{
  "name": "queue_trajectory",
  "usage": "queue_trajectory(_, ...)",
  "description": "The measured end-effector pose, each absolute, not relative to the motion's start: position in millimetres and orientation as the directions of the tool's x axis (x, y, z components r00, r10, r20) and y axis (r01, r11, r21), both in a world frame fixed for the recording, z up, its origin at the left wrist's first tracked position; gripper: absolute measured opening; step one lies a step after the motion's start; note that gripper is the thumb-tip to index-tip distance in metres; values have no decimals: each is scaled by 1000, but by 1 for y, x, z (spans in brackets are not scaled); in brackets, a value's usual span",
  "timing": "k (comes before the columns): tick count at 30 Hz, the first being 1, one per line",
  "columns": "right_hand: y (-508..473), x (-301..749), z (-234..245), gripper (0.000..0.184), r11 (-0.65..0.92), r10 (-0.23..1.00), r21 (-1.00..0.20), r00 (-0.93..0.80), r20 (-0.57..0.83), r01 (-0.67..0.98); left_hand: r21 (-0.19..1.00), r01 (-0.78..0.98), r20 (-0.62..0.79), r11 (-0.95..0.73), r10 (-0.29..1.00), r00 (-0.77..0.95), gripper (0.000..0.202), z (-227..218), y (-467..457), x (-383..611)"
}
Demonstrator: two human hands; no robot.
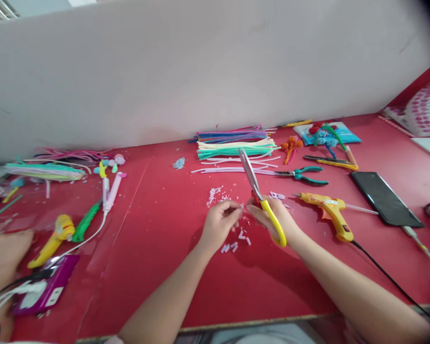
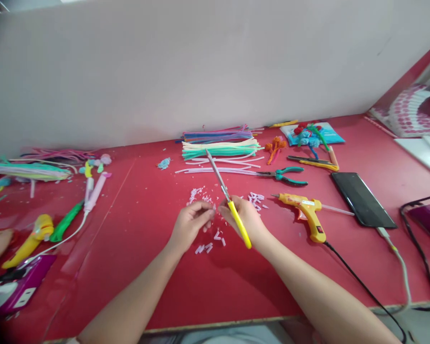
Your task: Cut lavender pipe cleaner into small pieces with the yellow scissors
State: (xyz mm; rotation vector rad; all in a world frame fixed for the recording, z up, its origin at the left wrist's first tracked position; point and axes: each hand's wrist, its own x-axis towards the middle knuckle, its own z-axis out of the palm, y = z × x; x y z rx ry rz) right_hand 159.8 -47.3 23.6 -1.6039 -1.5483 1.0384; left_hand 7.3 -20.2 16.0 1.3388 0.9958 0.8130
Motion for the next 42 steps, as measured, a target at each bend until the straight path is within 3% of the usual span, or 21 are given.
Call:
queue_trajectory(6,-48,160,23,9,-68,998,-931,27,-62,359,984,176,-80,-3,883,462,10,16,-24,8)
queue_trajectory(10,-47,163,24,15,-88,994,-928,91,-59,362,988,73,-152,134,887,436,14,12,-19,7)
queue_trajectory(15,-45,161,22,9,-146,989,-934,14,-150,327,943,-128,-229,307,878,421,18,11,-15,7)
queue_trajectory(20,-47,157,23,12,-129,991,-958,-11,-137,256,926,-109,-258,360,819,513,18,14,-18,8)
queue_trajectory(32,-47,158,26,13,-104,993,-916,-15,-119,388,935,-50,-275,350,808,521,19,15,-21,10)
queue_trajectory(35,-48,163,25,22,-66,997,-827,2,-78,559,938,-106,-251,329,859,446,18,14,-19,9)
queue_trajectory(39,-50,169,23,33,-46,999,-486,45,-15,873,943,-236,-174,235,952,250,17,13,-13,4)
queue_trajectory(42,-53,166,21,38,-22,999,-335,10,-37,942,944,-295,-104,151,980,169,13,14,-8,-2)
